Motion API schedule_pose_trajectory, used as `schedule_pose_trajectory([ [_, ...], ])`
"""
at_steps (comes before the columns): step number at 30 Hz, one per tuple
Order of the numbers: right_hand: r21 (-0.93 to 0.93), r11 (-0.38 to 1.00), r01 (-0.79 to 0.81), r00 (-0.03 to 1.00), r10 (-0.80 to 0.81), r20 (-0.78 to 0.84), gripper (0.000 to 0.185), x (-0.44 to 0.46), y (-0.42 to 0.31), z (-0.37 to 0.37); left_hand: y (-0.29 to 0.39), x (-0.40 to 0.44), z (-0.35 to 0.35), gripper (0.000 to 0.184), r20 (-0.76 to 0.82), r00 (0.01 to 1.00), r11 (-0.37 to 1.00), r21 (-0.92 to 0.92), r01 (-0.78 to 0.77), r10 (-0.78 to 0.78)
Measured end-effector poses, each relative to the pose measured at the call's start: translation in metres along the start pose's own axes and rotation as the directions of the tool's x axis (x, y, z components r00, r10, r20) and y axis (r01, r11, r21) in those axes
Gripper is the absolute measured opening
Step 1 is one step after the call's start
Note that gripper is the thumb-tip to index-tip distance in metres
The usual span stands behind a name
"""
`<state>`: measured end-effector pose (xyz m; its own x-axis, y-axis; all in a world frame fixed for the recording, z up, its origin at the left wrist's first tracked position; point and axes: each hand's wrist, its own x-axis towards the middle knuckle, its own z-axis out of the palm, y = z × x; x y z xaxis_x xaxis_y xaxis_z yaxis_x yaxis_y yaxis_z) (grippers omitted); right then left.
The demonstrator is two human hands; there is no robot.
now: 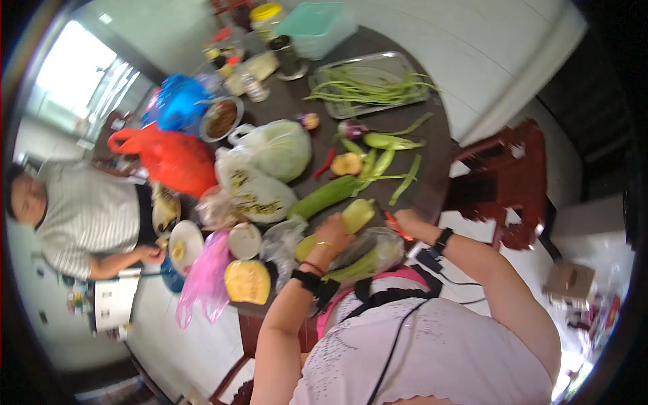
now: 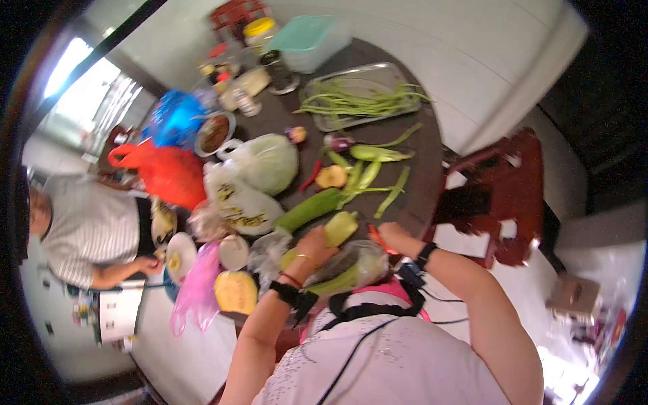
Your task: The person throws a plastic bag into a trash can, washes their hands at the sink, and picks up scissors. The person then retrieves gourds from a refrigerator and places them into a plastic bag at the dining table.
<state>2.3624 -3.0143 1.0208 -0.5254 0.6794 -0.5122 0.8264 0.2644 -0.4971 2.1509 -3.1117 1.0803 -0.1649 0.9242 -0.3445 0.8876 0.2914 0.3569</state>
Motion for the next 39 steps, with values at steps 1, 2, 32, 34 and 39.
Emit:
schedule_pose_trajectory([
  [1,-0.163,0.987,0.013,0.999,-0.021,-0.048,0.043,-0.006,-0.010,-0.014,-0.004,-0.002,-0.008,0.053,-0.024,0.999,0.999,0.003,0.048,-0.048],
  [2,-0.319,0.948,0.008,0.994,-0.043,-0.102,0.043,-0.012,-0.017,-0.027,-0.003,-0.004,-0.018,0.056,-0.031,0.999,0.999,-0.031,0.021,-0.022],
  [32,0.582,0.559,0.590,0.736,-0.668,-0.105,0.054,-0.058,-0.142,-0.060,-0.040,-0.143,-0.034,0.055,-0.200,0.975,0.988,0.092,0.121,-0.101],
  [34,0.481,0.658,0.579,0.713,-0.695,0.093,0.057,-0.066,-0.147,-0.055,-0.045,-0.149,-0.029,0.055,-0.024,0.953,0.940,0.157,0.303,-0.303],
  [39,0.386,0.614,0.688,0.617,-0.775,0.134,0.055,-0.067,-0.149,-0.030,-0.068,-0.166,-0.012,0.044,0.358,0.905,0.931,-0.190,0.313,-0.231],
])
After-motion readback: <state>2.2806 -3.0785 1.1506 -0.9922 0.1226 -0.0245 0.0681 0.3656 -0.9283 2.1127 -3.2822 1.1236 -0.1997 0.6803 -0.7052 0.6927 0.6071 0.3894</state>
